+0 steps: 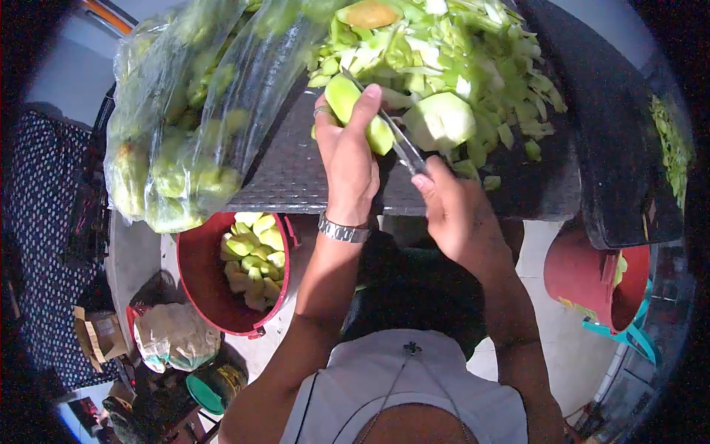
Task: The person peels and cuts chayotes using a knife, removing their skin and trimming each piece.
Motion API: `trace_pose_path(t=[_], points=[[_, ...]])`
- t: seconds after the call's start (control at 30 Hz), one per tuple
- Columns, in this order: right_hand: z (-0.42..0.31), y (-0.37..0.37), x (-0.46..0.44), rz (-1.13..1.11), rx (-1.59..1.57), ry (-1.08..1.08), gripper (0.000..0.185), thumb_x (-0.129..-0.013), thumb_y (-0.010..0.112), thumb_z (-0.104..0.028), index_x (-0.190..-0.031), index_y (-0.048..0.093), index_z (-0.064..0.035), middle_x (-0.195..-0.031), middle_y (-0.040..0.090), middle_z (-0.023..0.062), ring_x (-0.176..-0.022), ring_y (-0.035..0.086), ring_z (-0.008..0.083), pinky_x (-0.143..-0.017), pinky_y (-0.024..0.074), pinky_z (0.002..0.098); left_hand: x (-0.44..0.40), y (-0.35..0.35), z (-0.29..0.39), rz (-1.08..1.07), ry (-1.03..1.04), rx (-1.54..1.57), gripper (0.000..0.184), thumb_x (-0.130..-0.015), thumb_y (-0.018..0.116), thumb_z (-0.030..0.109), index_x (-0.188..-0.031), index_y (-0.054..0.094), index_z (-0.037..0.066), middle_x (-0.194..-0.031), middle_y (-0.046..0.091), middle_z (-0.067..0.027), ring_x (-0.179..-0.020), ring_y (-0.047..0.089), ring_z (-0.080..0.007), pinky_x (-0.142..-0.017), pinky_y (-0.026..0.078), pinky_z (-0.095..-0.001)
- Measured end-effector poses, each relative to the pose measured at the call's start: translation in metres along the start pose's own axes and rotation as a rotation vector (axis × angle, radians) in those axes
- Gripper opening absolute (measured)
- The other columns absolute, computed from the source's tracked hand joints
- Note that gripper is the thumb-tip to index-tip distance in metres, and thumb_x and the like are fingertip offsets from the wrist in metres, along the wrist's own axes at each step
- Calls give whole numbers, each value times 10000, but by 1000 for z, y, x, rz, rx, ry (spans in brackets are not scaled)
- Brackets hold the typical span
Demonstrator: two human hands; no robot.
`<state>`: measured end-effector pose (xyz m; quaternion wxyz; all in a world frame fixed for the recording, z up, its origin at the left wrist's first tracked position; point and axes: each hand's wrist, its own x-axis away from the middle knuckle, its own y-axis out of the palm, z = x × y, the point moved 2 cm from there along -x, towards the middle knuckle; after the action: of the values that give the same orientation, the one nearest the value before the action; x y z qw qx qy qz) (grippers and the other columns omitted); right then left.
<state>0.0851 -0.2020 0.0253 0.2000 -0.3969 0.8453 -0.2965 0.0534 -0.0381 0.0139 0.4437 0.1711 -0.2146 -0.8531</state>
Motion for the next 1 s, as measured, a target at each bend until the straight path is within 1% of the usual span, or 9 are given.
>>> trace_pose_path(t=[0.07,0.2,0.3,0.4,0.43,0.47,0.6,0.77,1.0], points=[[-2,-1,2,147,345,-46,143,-1006,571,-197,-1082,557,-76,-736,659,217,-726,674,450,-621,514,559,-2,-3,-1,38,3,1,359,-898,723,135,-1195,550,34,-1056,633,-47,-905,628,-144,-768,516,-299],[-7,0,5,130,325,-8,116,-1006,573,-153,-1020,575,-38,-773,651,205,-767,664,424,-622,494,498,-4,-1,-7,88,4,2,398,-886,701,36,-1235,509,18,-1053,610,-56,-880,612,-136,-778,510,-280],[14,-6,-1,-78,-125,-8,191,-1020,554,-252,-1104,573,-81,-734,658,197,-726,680,443,-634,536,554,-3,-5,0,-38,-30,-33,386,-897,682,98,-1232,509,14,-1048,611,-81,-879,650,-181,-755,551,-340],[21,-25,-2,-95,-251,291,198,-1028,532,-203,-1014,560,-8,-664,572,155,-619,622,323,-591,463,431,-7,-22,-1,-142,-295,281,389,-904,631,190,-1229,513,9,-1055,627,-127,-913,686,-281,-741,588,-432],[28,-25,0,199,153,137,232,-1022,564,-235,-1042,579,-4,-643,560,101,-570,565,218,-574,452,386,-13,-26,1,-201,-363,412,448,-896,574,285,-1246,528,9,-1105,646,-176,-955,695,-380,-733,606,-509],[34,-29,2,274,171,72,233,-1021,570,-236,-1047,588,-6,-645,561,84,-568,554,194,-570,447,368,-16,-34,4,-218,-392,458,491,-890,547,320,-1244,553,-20,-1152,654,-202,-996,680,-412,-804,593,-533],[31,-38,2,299,-59,184,263,-1001,617,-256,-1094,626,-10,-674,580,35,-595,514,99,-564,433,314,-11,-29,11,-211,-417,560,554,-873,544,329,-1237,559,-88,-1182,644,-241,-1061,663,-414,-917,551,-546],[-6,-12,-15,235,-293,62,319,-929,729,-291,-1035,630,-7,-746,662,75,-665,604,117,-617,492,320,-4,-18,9,-227,-425,617,519,-880,540,293,-1244,571,-75,-1165,658,-228,-1045,672,-379,-957,541,-478],[-1,16,-53,152,-111,14,366,-906,748,-280,-1054,642,38,-837,718,207,-734,714,317,-689,541,399,2,-20,6,-101,-310,469,394,-893,563,209,-1214,607,-16,-1100,696,-129,-985,693,-280,-920,550,-409]])
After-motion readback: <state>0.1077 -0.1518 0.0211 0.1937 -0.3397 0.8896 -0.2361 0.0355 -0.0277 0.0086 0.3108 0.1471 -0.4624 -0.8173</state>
